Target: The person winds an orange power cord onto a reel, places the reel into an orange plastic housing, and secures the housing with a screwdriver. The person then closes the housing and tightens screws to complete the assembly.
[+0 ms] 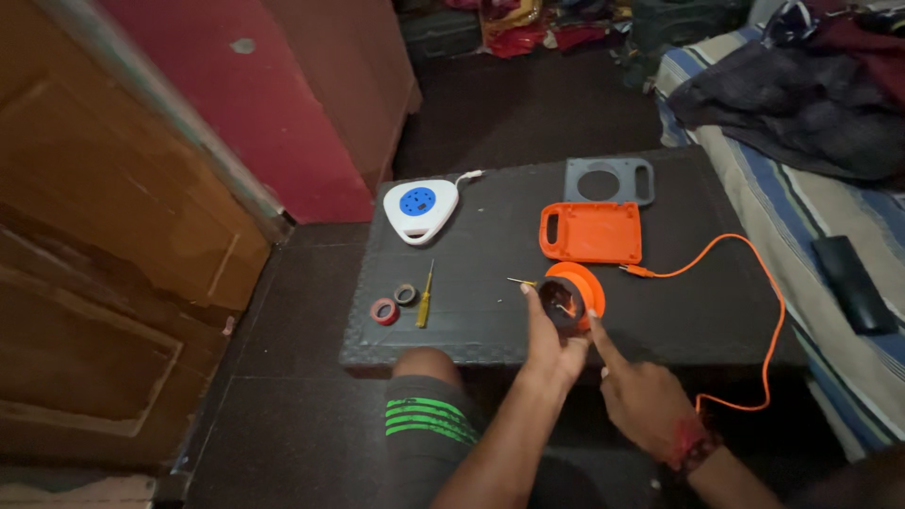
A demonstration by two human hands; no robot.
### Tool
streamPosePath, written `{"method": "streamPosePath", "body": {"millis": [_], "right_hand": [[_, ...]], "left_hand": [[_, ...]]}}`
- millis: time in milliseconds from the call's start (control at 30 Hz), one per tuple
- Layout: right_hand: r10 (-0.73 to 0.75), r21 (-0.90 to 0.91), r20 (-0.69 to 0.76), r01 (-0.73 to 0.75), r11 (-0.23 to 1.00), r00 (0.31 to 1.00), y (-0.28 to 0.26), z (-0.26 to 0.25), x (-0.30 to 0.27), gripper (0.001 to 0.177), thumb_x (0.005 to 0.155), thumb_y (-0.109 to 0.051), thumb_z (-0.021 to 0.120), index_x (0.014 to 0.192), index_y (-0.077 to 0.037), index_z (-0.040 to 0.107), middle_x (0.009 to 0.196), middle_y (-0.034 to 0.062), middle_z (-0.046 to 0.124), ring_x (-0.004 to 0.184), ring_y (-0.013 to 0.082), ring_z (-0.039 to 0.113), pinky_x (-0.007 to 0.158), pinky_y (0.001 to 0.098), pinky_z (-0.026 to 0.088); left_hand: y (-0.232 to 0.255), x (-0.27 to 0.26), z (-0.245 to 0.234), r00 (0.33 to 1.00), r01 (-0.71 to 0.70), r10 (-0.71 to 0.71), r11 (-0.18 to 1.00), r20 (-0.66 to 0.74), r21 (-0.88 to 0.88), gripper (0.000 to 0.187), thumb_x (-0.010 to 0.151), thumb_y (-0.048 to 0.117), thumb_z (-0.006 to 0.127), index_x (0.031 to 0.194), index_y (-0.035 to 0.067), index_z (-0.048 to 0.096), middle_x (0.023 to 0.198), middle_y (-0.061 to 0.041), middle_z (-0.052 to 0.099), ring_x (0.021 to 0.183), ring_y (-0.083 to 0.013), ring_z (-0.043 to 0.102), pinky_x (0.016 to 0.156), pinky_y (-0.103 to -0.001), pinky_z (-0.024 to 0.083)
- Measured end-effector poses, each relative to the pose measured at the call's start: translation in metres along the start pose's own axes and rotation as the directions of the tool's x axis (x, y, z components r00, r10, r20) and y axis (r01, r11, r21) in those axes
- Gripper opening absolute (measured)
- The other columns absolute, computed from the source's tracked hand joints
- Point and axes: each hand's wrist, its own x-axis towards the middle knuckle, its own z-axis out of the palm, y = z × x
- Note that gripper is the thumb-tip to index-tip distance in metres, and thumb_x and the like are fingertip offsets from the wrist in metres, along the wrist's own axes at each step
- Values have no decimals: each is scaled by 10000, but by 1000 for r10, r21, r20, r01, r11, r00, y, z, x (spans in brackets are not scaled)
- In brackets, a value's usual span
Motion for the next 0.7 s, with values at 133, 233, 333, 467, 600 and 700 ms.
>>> {"method": "streamPosePath", "body": {"millis": [133, 233, 333, 467, 600, 700], "right_hand": [[-26, -63, -63, 22, 998, 998, 15, -6, 1, 791, 850, -140, 581, 1597, -296, 374, 602, 210, 665, 584, 416, 664, 645, 536, 550], [-56, -46, -93, 52, 998, 994, 17, -11, -2, 729, 861, -147, 583, 1553, -325, 440, 639, 175, 691, 597, 391, 679, 627, 520, 554], [-61, -132, -129, 44, 990, 990, 5, -12, -7, 672, 874, -153, 581, 1498, -389, 502, 760, 123, 724, 656, 373, 692, 613, 523, 549], [107, -264, -85, -126, 956, 991, -15, -11, -12, 620, 922, -213, 576, 1504, -411, 498, 903, 107, 683, 695, 344, 703, 622, 475, 576], [99, -159, -199, -132, 979, 975, -18, -16, -12, 528, 895, -217, 602, 1409, -341, 594, 1040, 115, 622, 658, 338, 706, 584, 444, 590], [94, -109, -253, -125, 986, 963, -8, -9, -10, 399, 901, -192, 608, 1278, -310, 660, 1054, 101, 656, 707, 340, 712, 612, 454, 588]], "left_hand": [[-16, 15, -18, 998, 42, -41, 999, 57, -10, 718, 953, 681, 428, 1379, 113, 536, 1319, -109, 577, 1130, -248, 592, 981, -462, 526], [-27, 31, -34, 997, 57, -55, 997, 50, -42, 687, 981, 620, 472, 1356, 51, 563, 1249, -133, 612, 1086, -257, 605, 956, -459, 551], [-35, 43, -42, 996, 92, -88, 987, 35, -130, 720, 1022, 625, 498, 1353, -5, 601, 1185, -146, 648, 1030, -257, 615, 889, -383, 571], [-32, 34, -41, 992, 116, -117, 993, 44, 34, 747, 982, 699, 420, 1332, 64, 597, 1138, -107, 649, 985, -237, 631, 766, -371, 571], [-23, 9, -16, 997, 52, -61, 986, 51, 161, 774, 942, 725, 365, 1337, 91, 568, 1157, -105, 660, 997, -254, 636, 706, -407, 553], [-22, -9, -4, 994, -44, 25, 984, 109, 171, 659, 975, 683, 437, 1318, 131, 542, 1101, -92, 619, 920, -259, 559, 709, -405, 536]]}}
